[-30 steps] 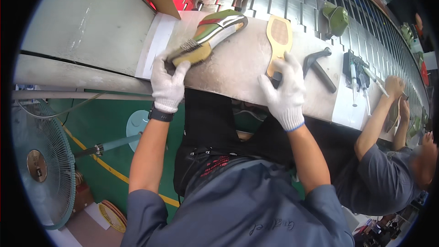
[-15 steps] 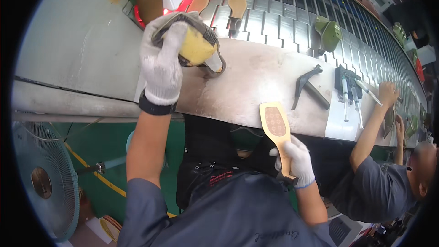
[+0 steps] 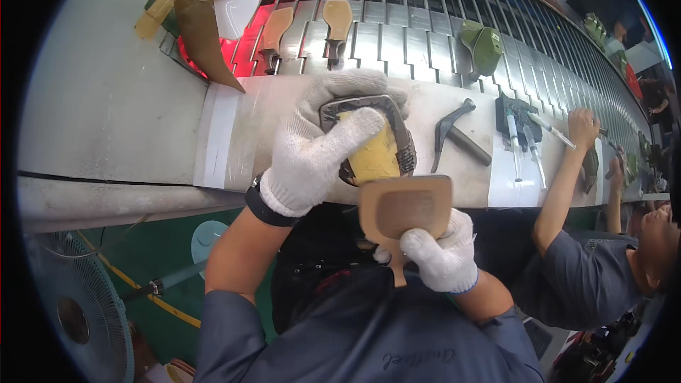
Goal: The person assembles high-heeled shoes by taking shoe lasts and soles from a conveyor, attaching each sole to a shoe bottom by hand, and hammering along the edges with a hammer.
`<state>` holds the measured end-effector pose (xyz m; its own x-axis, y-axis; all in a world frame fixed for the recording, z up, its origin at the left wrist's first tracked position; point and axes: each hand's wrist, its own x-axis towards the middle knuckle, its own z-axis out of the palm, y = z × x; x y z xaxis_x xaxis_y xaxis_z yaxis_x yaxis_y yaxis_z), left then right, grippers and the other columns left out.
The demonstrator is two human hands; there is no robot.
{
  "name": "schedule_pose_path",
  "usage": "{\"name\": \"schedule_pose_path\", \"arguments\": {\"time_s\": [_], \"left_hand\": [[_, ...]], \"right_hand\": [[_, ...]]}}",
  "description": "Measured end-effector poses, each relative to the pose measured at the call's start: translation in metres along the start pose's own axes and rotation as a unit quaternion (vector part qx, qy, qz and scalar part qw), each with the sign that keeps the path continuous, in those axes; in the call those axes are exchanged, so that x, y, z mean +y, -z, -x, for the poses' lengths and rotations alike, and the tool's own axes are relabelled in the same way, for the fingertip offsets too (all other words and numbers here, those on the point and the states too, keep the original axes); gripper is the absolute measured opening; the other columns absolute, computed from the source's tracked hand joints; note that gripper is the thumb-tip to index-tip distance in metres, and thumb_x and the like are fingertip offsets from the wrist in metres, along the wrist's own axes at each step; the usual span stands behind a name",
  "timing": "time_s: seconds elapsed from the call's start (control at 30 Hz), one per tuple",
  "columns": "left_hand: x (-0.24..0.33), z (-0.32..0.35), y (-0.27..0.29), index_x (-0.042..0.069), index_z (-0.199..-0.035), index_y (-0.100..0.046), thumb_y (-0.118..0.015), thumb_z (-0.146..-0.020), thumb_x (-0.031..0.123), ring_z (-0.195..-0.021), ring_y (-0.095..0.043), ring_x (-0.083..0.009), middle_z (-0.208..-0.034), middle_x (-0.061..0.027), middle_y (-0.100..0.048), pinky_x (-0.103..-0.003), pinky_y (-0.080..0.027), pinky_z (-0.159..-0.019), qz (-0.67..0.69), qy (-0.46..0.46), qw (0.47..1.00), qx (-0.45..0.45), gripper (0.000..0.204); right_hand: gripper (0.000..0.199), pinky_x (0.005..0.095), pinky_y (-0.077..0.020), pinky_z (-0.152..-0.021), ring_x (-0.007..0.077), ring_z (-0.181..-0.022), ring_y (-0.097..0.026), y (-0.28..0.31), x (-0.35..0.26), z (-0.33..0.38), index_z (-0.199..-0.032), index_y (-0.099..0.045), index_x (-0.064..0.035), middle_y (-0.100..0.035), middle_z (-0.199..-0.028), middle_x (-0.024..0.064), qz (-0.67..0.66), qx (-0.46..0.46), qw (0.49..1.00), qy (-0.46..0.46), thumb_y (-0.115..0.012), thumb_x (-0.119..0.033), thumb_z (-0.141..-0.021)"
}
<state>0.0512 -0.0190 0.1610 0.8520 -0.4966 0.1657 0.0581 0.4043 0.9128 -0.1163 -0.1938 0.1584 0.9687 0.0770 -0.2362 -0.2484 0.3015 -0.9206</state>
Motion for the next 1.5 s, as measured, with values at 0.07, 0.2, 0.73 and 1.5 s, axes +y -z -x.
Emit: {"name": "schedule_pose_path", "arguments": {"time_s": [0.07, 0.2, 0.73, 1.5], "left_hand": [[-0.001, 0.001, -0.002, -0.004, -0.142, -0.061, -0.066, -0.113, 0.028, -0.119, -0.078, -0.0378, -0.132, -0.0285, -0.076, -0.050, -0.065, -0.105, 0.000, 0.004, 1.000, -0.007, 0.044], [-0.008, 0.002, 0.000, -0.004, -0.145, -0.061, -0.047, -0.114, 0.064, -0.122, -0.077, -0.0396, -0.136, -0.0299, -0.074, -0.052, -0.064, -0.107, 0.037, 0.006, 0.998, -0.047, 0.077], [-0.010, 0.011, 0.007, 0.001, -0.150, -0.058, -0.098, -0.085, 0.036, -0.135, -0.071, -0.0371, -0.146, -0.0271, -0.070, -0.054, -0.061, -0.113, 0.064, 0.005, 0.995, -0.079, 0.084], [-0.007, 0.002, 0.016, -0.001, -0.146, -0.059, -0.072, -0.104, 0.027, -0.139, -0.068, -0.0405, -0.149, -0.0306, -0.067, -0.054, -0.057, -0.118, 0.034, -0.021, 0.990, -0.136, 0.053]], "right_hand": [[0.033, 0.0269, -0.0594, -0.064, 0.0104, -0.075, -0.074, -0.004, -0.009, -0.014, -0.118, -0.079, 0.0061, -0.083, -0.094, 0.0119, 0.028, -0.007, 1.000, -0.003, -0.072, -0.025, -0.110], [0.036, 0.0258, -0.0596, -0.065, 0.0091, -0.074, -0.074, -0.011, -0.013, -0.033, -0.123, -0.079, 0.0059, -0.084, -0.093, 0.0102, 0.037, 0.013, 0.999, 0.000, -0.069, -0.027, -0.112], [0.033, 0.0239, -0.0570, -0.058, 0.0067, -0.065, -0.070, -0.008, -0.015, -0.033, -0.121, -0.082, 0.0066, -0.083, -0.087, 0.0097, 0.024, 0.022, 0.999, -0.030, -0.068, -0.022, -0.110], [0.039, 0.0285, -0.0647, -0.067, 0.0176, -0.078, -0.080, -0.008, -0.022, -0.041, -0.126, -0.076, 0.0112, -0.084, -0.097, 0.0185, -0.013, 0.022, 0.998, -0.050, -0.070, -0.023, -0.110]]}}
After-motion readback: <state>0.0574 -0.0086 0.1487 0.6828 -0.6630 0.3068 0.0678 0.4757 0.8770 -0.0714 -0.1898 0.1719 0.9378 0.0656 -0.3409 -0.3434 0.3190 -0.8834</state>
